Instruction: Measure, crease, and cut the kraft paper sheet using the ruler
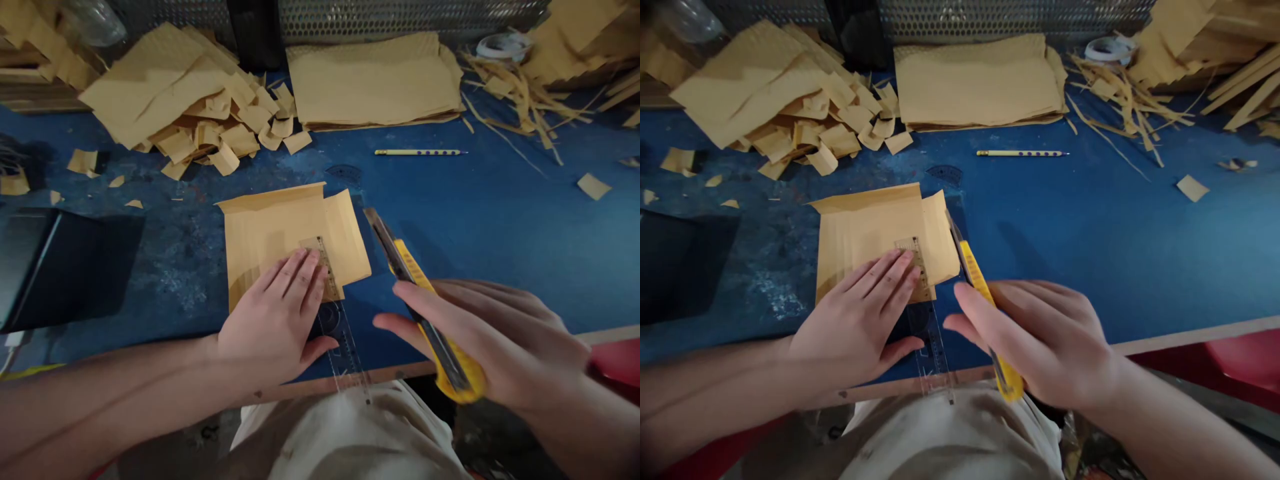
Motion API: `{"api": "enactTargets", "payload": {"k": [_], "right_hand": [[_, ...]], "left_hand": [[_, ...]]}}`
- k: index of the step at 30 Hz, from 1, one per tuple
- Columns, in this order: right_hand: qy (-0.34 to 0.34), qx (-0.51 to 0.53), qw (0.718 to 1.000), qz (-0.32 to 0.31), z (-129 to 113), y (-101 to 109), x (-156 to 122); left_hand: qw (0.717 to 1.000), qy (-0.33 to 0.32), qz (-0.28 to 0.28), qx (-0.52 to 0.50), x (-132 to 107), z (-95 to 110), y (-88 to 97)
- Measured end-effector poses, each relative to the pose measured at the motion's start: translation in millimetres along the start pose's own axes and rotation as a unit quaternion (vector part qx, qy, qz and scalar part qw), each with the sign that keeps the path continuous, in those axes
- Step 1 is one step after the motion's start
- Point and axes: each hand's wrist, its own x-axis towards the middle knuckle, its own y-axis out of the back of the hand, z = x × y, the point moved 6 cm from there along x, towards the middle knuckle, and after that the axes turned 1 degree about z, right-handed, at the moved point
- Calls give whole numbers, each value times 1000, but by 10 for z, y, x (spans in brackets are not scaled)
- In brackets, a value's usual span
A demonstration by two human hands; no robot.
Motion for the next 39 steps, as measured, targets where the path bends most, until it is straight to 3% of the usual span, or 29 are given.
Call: {"api": "enactTargets", "payload": {"k": [2, 3, 10, 14, 22, 28, 35, 39], "right_hand": [[132, 10, 991, 4, -10, -154, 183], [158, 22, 987, 13, 37, -222, 261], [217, 130, 965, -61, 272, -669, 478], [207, 139, 968, -26, 354, -672, 415], [61, 154, 986, -23, 596, -669, 463], [93, 187, 977, -43, 527, -602, 524], [77, 177, 979, -72, 506, -530, 524], [94, 185, 975, -84, 516, -585, 502]], "left_hand": [[1000, -4, 11, 14, -31, 21, 22], [1000, -6, 14, 20, -44, 32, 31], [999, -7, 22, 42, -70, 36, 59], [999, -9, 29, 42, -75, 21, 57], [999, -10, 41, 33, -76, 4, 96], [999, -9, 39, 36, -35, -20, 133], [975, 49, 10, 216, -72, -138, 264], [965, 67, -13, 254, -48, -221, 359]]}}
